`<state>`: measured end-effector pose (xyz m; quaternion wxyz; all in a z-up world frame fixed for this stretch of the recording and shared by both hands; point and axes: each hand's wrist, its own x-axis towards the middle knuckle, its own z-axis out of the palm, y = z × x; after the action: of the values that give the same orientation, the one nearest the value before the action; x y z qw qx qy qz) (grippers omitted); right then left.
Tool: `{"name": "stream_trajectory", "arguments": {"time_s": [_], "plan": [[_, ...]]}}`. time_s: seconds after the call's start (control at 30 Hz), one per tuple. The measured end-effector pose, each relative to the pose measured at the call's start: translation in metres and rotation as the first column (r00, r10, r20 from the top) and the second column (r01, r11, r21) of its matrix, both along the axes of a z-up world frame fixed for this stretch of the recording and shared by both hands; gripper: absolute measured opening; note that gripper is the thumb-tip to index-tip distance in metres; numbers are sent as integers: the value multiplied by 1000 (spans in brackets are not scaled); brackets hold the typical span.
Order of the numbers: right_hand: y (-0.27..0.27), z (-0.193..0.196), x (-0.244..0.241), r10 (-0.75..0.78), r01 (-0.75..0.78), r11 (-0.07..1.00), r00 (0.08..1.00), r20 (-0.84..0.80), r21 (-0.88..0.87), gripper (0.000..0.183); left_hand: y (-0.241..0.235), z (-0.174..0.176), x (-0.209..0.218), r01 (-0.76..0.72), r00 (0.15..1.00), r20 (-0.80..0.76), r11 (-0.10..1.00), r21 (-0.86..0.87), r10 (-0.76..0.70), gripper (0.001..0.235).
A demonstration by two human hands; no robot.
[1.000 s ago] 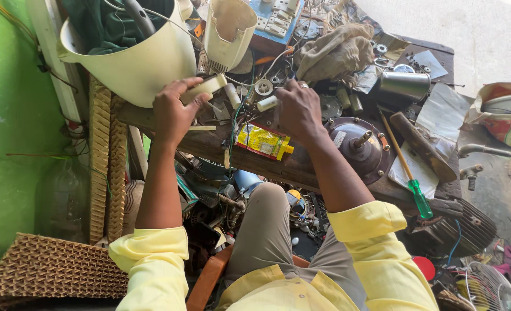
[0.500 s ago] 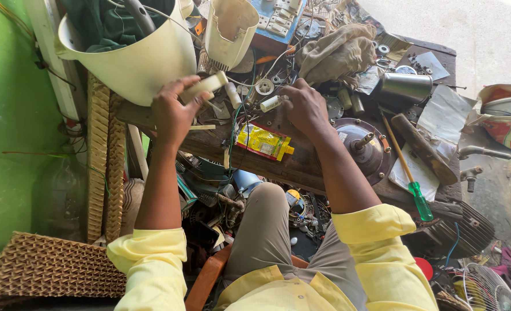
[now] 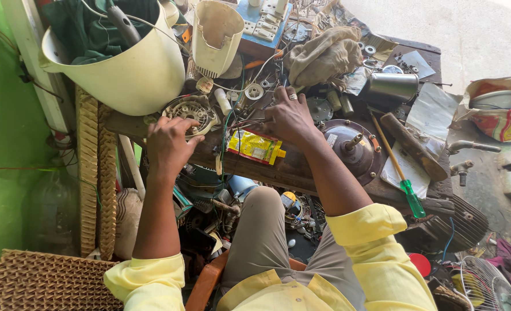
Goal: The person works on a circular electrical component, likely a fan motor, using a wooden mallet and a small metal tool to tap and adjust parts. They also handle small cylindrical components and a cloth, moving items on the cluttered workbench to access the work area.
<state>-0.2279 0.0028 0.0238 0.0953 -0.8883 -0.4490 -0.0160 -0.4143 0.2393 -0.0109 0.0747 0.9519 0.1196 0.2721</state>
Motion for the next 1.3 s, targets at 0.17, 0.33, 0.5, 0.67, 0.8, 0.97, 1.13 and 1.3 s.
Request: {"name": "stream_trajectory", "arguments": {"time_s": [0.17, 0.33, 0.5, 0.67, 0.8, 0.97, 1.13, 1.3], "plan": [[-2, -15, 12, -99, 99, 995, 995, 4, 25, 14, -3, -1, 1, 7, 1000, 16, 1000, 0, -7, 46], [-6, -31, 26, -152, 136, 958, 987, 46, 252, 19, -12, -8, 9, 55, 989, 136, 998, 44, -60, 45], [-7, -35, 32, -165, 166, 948, 986, -28, 272, 21, -10, -12, 11, 54, 986, 156, 998, 11, -55, 30], [-4, -29, 22, -29, 19, 968, 999, 36, 248, 24, -5, -2, -15, 74, 990, 121, 995, -73, -65, 20], [-5, -22, 16, -13, 13, 986, 1000, -3, 165, 27, -10, 11, -43, 101, 990, 110, 981, -164, -84, 19], [-2, -19, 12, 4, 3, 997, 996, -94, 76, 30, -19, 21, -51, 122, 991, 83, 970, -210, -107, 19], [-4, -22, 12, -10, 9, 1000, 999, -52, -19, 19, -25, 13, -35, 176, 976, 161, 971, -165, -149, 17], [-4, -24, 12, 25, -25, 997, 1000, -7, 68, 16, -28, 0, -21, 171, 968, 209, 972, -160, -136, 17]]}}
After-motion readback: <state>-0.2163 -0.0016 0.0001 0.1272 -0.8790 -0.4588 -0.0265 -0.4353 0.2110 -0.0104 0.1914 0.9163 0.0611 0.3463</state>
